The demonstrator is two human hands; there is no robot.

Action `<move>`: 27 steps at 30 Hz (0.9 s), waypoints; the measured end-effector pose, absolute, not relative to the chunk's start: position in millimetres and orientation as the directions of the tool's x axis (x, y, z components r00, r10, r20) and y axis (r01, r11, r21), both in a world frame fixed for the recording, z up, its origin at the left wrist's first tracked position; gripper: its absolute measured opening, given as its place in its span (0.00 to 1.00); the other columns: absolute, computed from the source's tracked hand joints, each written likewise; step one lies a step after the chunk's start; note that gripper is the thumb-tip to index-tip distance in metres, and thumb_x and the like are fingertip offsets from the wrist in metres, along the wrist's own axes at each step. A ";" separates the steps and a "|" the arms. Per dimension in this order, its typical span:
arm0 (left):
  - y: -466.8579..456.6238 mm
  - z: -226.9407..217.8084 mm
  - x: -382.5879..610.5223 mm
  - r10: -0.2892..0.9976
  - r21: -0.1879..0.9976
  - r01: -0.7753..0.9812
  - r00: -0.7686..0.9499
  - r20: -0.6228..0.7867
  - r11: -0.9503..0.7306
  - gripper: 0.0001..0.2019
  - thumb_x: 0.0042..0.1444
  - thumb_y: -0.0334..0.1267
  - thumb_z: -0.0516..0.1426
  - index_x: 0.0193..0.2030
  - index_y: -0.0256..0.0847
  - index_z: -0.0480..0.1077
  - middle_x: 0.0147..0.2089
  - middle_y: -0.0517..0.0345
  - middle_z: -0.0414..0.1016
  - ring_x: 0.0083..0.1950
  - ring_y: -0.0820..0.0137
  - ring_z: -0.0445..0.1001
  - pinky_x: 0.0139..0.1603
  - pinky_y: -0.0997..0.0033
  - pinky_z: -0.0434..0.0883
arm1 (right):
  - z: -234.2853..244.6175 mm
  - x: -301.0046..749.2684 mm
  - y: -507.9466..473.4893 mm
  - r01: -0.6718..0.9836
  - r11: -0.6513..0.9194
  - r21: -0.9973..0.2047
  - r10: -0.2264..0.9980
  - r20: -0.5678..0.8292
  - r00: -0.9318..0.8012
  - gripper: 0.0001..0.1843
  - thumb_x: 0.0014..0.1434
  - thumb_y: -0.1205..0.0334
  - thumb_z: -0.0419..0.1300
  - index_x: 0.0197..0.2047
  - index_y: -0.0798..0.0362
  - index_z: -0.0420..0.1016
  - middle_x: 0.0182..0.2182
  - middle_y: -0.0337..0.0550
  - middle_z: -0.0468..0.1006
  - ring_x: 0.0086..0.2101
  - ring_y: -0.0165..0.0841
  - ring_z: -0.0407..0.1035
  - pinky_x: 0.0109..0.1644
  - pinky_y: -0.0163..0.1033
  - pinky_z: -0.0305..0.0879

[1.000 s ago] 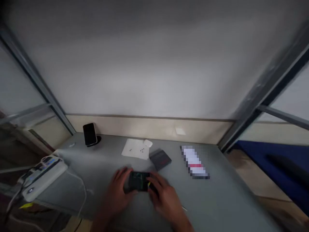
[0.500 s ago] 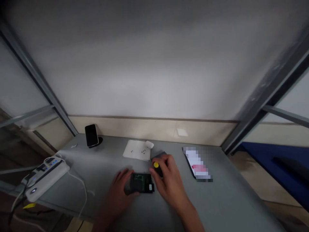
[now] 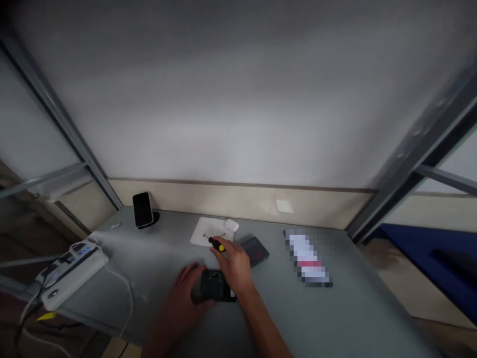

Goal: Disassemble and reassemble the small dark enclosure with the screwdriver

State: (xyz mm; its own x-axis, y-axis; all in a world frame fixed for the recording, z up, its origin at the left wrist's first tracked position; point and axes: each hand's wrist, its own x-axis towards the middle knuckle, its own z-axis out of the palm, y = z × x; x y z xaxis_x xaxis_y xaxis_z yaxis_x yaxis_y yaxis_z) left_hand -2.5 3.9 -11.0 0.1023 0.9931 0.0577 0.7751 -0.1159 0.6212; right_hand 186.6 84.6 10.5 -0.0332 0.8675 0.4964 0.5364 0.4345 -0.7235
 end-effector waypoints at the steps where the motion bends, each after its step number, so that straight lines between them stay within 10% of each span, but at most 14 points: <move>1: 3.9 -9.8 -2.2 0.993 0.622 0.774 0.107 0.055 -0.118 0.37 0.49 0.39 0.67 0.69 0.49 0.70 0.75 0.48 0.66 0.77 0.45 0.59 0.77 0.37 0.58 | 8.9 187.2 83.7 0.564 0.436 -0.702 0.864 0.502 -0.042 0.16 0.67 0.56 0.65 0.56 0.42 0.83 0.51 0.42 0.87 0.48 0.45 0.82 0.54 0.49 0.77; 14: 1.8 -16.7 -2.8 0.985 0.661 0.731 0.115 0.126 -0.170 0.38 0.50 0.37 0.67 0.70 0.48 0.68 0.74 0.48 0.67 0.76 0.46 0.60 0.77 0.38 0.56 | 9.1 195.1 84.6 0.581 0.395 -0.712 0.862 0.505 0.034 0.17 0.68 0.49 0.62 0.55 0.44 0.83 0.49 0.46 0.88 0.45 0.45 0.82 0.53 0.49 0.76; 20: 35.8 -17.5 -3.6 0.970 0.846 0.523 -0.137 0.201 -0.102 0.22 0.67 0.47 0.56 0.65 0.44 0.69 0.64 0.45 0.75 0.65 0.56 0.75 0.68 0.49 0.70 | 26.5 215.7 81.4 0.288 0.316 -0.904 0.888 0.389 0.244 0.22 0.68 0.42 0.60 0.50 0.52 0.81 0.41 0.50 0.87 0.40 0.43 0.80 0.45 0.45 0.76; 27: 109.8 7.7 23.5 0.906 0.739 0.587 -0.023 0.423 -0.331 0.09 0.66 0.44 0.60 0.47 0.44 0.78 0.49 0.51 0.81 0.55 0.58 0.77 0.62 0.53 0.72 | 21.6 236.6 81.8 0.146 0.320 -0.936 0.887 0.350 0.302 0.23 0.65 0.40 0.62 0.49 0.52 0.79 0.38 0.47 0.84 0.36 0.40 0.78 0.40 0.42 0.72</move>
State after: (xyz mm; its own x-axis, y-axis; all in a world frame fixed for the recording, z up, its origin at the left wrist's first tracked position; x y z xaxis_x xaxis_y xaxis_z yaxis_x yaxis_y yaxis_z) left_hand 23.5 109.8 7.7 -0.0229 0.9057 0.4232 0.5866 -0.3307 0.7393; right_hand 236.6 81.8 21.6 0.3019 0.8866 0.3504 0.1456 0.3204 -0.9360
